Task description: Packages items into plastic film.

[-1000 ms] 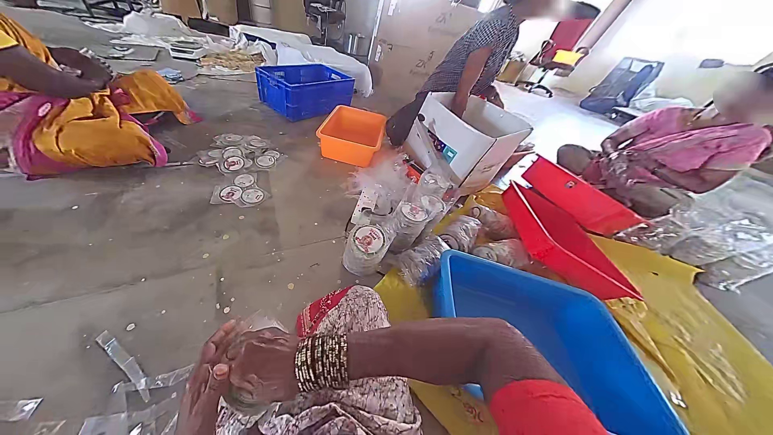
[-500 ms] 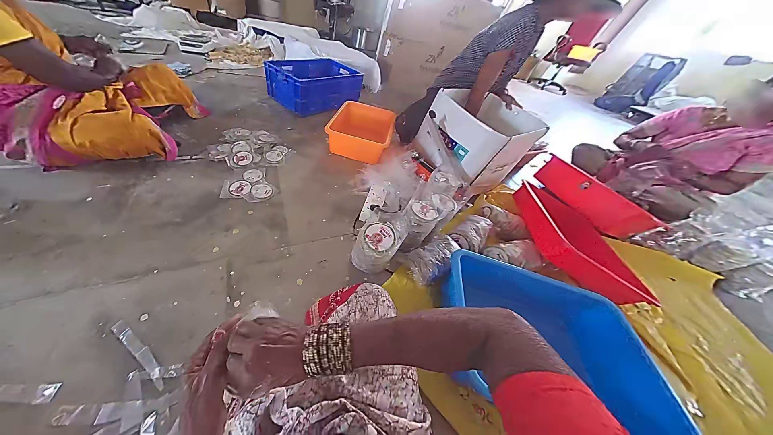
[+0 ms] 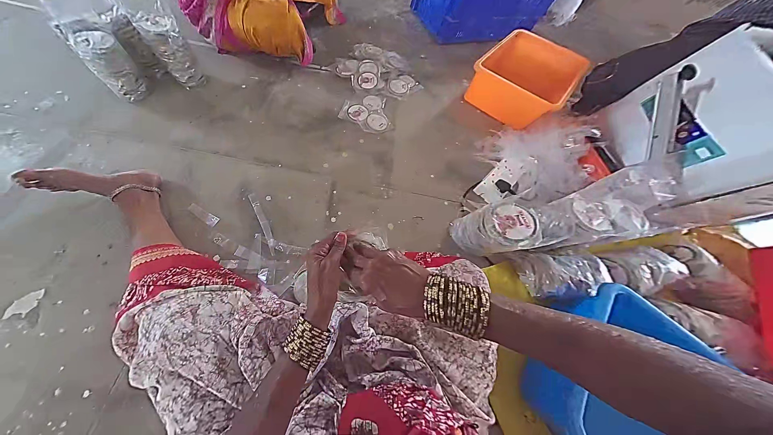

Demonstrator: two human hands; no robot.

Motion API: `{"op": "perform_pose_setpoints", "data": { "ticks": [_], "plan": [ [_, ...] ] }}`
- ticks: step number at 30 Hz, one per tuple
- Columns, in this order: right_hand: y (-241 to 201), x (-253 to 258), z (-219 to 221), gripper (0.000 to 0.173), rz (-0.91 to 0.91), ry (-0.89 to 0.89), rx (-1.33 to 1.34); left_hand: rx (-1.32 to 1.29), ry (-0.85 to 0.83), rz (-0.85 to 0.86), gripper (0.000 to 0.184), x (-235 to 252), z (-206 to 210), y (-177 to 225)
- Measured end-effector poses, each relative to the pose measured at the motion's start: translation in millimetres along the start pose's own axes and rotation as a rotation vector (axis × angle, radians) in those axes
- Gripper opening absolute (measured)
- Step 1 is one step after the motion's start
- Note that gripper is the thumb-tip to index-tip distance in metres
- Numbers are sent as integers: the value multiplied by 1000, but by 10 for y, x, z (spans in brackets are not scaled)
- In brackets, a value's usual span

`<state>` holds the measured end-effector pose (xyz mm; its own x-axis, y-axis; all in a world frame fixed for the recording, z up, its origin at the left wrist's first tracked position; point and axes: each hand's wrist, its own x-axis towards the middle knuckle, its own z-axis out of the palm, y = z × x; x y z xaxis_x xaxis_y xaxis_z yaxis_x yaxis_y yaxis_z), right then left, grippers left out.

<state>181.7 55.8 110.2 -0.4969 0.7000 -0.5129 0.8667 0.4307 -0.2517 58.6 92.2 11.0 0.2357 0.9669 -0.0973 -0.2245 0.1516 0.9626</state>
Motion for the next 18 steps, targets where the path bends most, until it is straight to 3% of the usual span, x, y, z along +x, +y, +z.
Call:
{"op": "perform_pose_setpoints", "data": {
  "ticks": [6, 10, 12, 15, 18],
  "plan": [
    [10, -102, 150, 29, 26, 83, 67, 69, -65, 58, 29, -144, 117, -22],
    [61, -225, 305, 28, -6, 260, 128, 142, -93, 150, 31, -208, 107, -69],
    [57, -290, 417, 23, -42, 464, 195, 208, -76, 131, 33, -208, 68, -28],
    [-197, -366, 781, 29, -135, 1008, 109, 158, -11, 85, 31, -172, -29, 28],
    [-577, -385, 1114, 20, -286, 1212, 1, 82, 26, 58, 34, -73, -145, 108]
  ]
}}
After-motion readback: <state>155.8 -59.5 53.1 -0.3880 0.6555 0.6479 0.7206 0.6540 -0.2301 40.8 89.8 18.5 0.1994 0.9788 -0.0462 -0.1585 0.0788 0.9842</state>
